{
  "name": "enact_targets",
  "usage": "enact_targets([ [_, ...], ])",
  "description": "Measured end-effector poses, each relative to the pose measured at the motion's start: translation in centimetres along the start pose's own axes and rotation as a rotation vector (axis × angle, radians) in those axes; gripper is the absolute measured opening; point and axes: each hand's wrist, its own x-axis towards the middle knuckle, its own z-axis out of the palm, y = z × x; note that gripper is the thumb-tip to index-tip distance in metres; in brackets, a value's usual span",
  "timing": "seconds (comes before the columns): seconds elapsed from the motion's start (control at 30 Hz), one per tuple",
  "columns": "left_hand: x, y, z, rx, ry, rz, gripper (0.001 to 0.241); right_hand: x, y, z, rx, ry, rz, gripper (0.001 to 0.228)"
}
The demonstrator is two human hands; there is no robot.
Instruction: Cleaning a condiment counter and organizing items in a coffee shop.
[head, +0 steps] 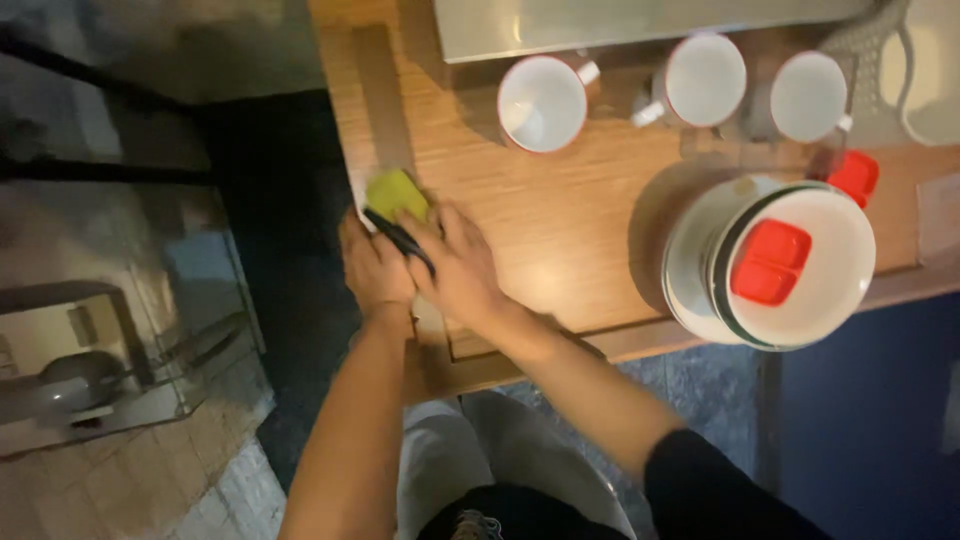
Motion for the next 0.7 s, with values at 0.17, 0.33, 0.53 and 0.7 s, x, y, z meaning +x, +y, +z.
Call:
enact_targets([
  [0.17, 0.4, -1.1, 1.1, -0.031, 0.006, -0.093, 0.049, 4.8, -1.2, 0.5, -0.256, -0.274, -0.034, 0.056],
  [0.33, 0.1, 1.3, 0.0, 0.092, -0.046, -0.187, 0.054, 15.5, 3.4, 5.7, -0.422, -0.158, -0.111, 0.045],
  [0.53, 0.0, 1.1, 0.2, 0.072, -0.046, -0.157, 0.054, 15.1, 2.2, 6.4, -0.505, -0.278, -0.088, 0.054],
  [0.7, 0.7, 3.3, -1.5, 0.143, -0.153, -0.136, 0.069, 8.6, -1.1, 3.9, -0.174, -0.359, -0.046, 0.058],
])
